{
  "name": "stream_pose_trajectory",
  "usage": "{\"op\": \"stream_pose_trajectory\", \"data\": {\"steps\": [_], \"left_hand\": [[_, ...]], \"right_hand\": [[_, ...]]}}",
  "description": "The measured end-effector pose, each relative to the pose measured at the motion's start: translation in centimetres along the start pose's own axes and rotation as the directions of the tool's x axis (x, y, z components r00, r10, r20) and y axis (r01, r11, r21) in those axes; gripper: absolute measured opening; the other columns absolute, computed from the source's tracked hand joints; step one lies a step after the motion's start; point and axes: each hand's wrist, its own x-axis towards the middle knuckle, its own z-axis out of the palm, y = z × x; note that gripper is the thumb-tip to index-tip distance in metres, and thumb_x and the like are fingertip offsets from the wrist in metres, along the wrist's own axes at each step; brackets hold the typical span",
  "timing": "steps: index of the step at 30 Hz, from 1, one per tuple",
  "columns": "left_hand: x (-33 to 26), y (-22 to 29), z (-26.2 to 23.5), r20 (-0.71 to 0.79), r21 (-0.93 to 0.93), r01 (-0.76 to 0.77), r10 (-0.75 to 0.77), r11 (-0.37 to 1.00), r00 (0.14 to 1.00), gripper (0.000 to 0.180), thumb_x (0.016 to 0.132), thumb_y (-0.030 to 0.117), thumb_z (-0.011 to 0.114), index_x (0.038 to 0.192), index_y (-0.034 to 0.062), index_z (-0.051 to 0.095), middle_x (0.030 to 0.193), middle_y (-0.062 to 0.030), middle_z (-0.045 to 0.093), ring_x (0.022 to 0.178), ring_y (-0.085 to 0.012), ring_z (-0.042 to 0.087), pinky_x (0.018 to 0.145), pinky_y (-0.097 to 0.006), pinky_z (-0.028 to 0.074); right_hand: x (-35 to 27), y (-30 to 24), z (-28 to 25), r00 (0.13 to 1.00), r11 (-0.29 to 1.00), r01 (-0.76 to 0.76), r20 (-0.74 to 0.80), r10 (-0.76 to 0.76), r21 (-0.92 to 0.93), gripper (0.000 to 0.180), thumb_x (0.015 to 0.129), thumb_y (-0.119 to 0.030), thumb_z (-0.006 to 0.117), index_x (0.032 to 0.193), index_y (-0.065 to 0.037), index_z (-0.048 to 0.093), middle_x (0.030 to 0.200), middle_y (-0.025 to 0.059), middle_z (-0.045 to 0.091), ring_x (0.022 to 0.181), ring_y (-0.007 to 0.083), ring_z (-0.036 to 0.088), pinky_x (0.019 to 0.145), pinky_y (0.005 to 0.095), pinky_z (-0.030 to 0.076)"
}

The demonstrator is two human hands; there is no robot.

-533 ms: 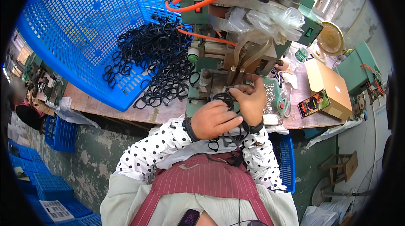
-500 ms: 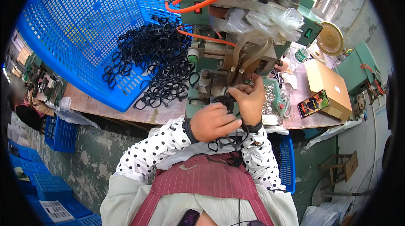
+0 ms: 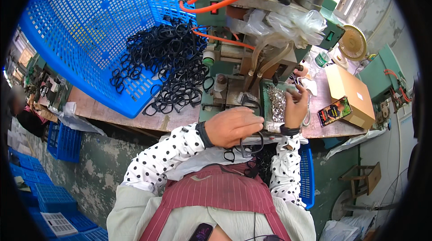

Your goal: The person repeatedly picks black plastic loops and small metal pieces from a tray, places them into a press machine, and removes the assembled keychains. The finished keychains are dropped into a blue basket on the left.

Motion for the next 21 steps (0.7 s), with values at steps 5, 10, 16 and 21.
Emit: {"op": "stream_pose_trajectory", "data": {"steps": [5, 10, 16, 21], "left_hand": [[-1.0, -1.1, 0.9, 0.039, -0.008, -0.009, 0.009, 1.000, 0.999, 0.052, 0.075, -0.002, 0.063, 0.126, 0.0014, 0.053, 0.130, -0.0162, 0.055, 0.107, -0.0344, 0.058, 0.095, -0.047, 0.047], [-0.9, -1.0, 0.9, 0.004, -0.003, -0.010, 0.010, 1.000, 1.000, 0.052, 0.074, -0.002, 0.064, 0.125, 0.0013, 0.055, 0.129, -0.0150, 0.057, 0.104, -0.0354, 0.059, 0.092, -0.046, 0.049], [-1.4, -0.5, 1.3, 0.027, 0.108, 0.024, -0.027, 0.994, 0.999, 0.050, 0.077, 0.003, 0.064, 0.126, 0.0040, 0.055, 0.129, -0.0121, 0.058, 0.111, -0.0301, 0.059, 0.098, -0.047, 0.045], [-3.3, 0.9, -1.1, -0.097, 0.368, 0.037, -0.001, 0.929, 0.995, 0.034, 0.090, 0.028, 0.062, 0.119, 0.0110, 0.063, 0.114, -0.0063, 0.063, 0.091, -0.0222, 0.060, 0.084, -0.039, 0.045]], "right_hand": [[0.1, 7.5, -3.7, 0.981, 0.972, -0.119, 0.130, 0.147, -0.202, 0.027, 0.077, -0.020, 0.075, 0.097, -0.007, 0.065, 0.080, 0.0116, 0.070, 0.075, 0.0296, 0.067, 0.069, 0.0400, 0.050], [-2.5, 5.0, -3.8, 0.939, 0.758, 0.207, 0.344, 0.024, -0.618, 0.022, 0.079, -0.022, 0.073, 0.087, -0.005, 0.062, 0.082, 0.0142, 0.064, 0.075, 0.0355, 0.063, 0.067, 0.0452, 0.050], [-1.7, 5.9, -1.2, 0.988, 0.959, 0.095, 0.147, -0.057, -0.266, 0.010, 0.079, -0.014, 0.072, 0.083, -0.006, 0.068, 0.080, 0.0118, 0.064, 0.075, 0.0307, 0.062, 0.070, 0.0383, 0.048], [-2.6, 5.6, -1.5, 0.998, 0.979, -0.056, -0.007, 0.056, -0.195, 0.008, 0.081, -0.011, 0.070, 0.085, -0.005, 0.067, 0.081, 0.0122, 0.067, 0.074, 0.0283, 0.064, 0.067, 0.0375, 0.049]]}}
